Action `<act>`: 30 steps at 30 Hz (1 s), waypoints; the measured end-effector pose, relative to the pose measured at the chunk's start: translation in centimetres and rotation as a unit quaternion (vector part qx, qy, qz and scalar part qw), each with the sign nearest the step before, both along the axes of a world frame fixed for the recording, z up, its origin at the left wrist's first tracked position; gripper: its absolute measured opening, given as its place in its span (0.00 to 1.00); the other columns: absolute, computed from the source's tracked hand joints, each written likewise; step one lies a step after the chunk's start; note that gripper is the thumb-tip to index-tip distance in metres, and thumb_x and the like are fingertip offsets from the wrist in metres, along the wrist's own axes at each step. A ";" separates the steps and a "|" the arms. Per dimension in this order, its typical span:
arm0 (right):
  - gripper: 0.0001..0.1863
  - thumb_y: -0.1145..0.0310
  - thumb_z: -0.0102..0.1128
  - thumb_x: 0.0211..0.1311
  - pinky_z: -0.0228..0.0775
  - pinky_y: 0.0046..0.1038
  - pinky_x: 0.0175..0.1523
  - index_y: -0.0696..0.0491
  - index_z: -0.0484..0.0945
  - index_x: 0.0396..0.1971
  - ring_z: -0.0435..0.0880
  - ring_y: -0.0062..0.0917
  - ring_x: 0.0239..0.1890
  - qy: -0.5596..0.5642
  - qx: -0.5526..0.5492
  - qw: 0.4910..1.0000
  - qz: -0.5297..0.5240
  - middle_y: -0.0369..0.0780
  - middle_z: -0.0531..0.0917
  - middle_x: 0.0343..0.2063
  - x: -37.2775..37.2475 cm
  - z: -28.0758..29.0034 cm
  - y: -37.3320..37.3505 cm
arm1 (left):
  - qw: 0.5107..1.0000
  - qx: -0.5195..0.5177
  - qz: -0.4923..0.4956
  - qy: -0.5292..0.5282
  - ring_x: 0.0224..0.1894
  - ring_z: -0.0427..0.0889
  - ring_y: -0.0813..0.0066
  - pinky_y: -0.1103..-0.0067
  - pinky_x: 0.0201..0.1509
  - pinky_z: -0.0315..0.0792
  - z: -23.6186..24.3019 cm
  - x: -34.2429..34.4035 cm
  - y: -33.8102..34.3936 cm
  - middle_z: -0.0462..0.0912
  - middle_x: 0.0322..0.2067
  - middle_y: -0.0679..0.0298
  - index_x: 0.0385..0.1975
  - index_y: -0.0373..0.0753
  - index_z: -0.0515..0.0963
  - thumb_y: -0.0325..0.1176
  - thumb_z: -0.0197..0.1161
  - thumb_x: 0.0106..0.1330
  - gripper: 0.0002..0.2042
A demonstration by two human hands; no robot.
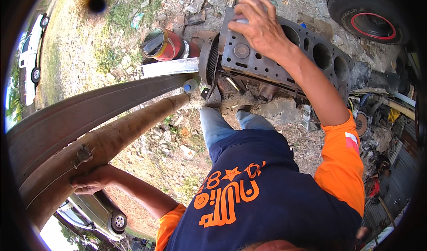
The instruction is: The person is sanding the flat top surface of an engine block using a piece of sandpaper. They scrub the metal surface by hand and use a cloth to wipe away debris.
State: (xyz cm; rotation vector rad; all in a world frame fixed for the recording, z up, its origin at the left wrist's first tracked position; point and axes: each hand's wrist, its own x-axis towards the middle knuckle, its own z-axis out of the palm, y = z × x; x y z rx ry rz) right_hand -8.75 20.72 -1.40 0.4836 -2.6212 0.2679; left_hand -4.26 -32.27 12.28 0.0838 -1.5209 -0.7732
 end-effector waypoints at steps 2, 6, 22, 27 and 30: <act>0.14 0.75 0.64 0.63 0.40 0.51 0.84 0.41 0.92 0.42 0.70 0.30 0.74 0.000 -0.011 1.000 -0.029 0.38 0.82 0.57 -0.4 0.1 0.1 | 1.000 0.008 0.008 -0.008 0.43 0.83 0.64 0.68 0.51 0.82 -0.1 0.0 -0.3 0.77 0.42 0.47 0.43 0.25 0.71 0.50 0.62 0.81 0.26; 0.14 0.75 0.63 0.64 0.43 0.52 0.82 0.41 0.91 0.44 0.70 0.31 0.74 -0.020 -0.019 0.999 0.039 0.38 0.82 0.57 0.4 0.6 -0.5 | 1.000 0.015 0.015 -0.012 0.43 0.83 0.65 0.69 0.51 0.82 0.0 0.1 0.3 0.77 0.42 0.47 0.43 0.25 0.71 0.50 0.62 0.81 0.26; 0.15 0.76 0.65 0.63 0.42 0.52 0.83 0.39 0.92 0.41 0.71 0.29 0.72 0.006 -0.016 0.999 -0.029 0.36 0.82 0.56 -0.3 0.2 0.5 | 1.000 -0.002 0.000 0.003 0.44 0.85 0.66 0.70 0.51 0.84 -0.1 -0.2 0.7 0.80 0.44 0.48 0.48 0.24 0.73 0.50 0.64 0.80 0.26; 0.14 0.74 0.67 0.62 0.45 0.50 0.82 0.39 0.93 0.43 0.71 0.29 0.73 -0.010 -0.020 0.999 0.024 0.36 0.83 0.55 0.6 0.1 -0.4 | 1.000 0.004 -0.006 0.011 0.43 0.84 0.67 0.70 0.49 0.83 -0.3 -0.1 -0.8 0.79 0.42 0.49 0.44 0.26 0.73 0.50 0.64 0.80 0.26; 0.14 0.73 0.66 0.62 0.44 0.49 0.83 0.39 0.93 0.42 0.71 0.29 0.73 0.005 -0.026 1.000 -0.010 0.35 0.82 0.55 -0.5 0.0 0.2 | 1.000 0.007 -0.012 0.009 0.42 0.83 0.68 0.70 0.47 0.82 -0.5 -0.3 -0.3 0.78 0.40 0.51 0.42 0.27 0.72 0.49 0.64 0.80 0.25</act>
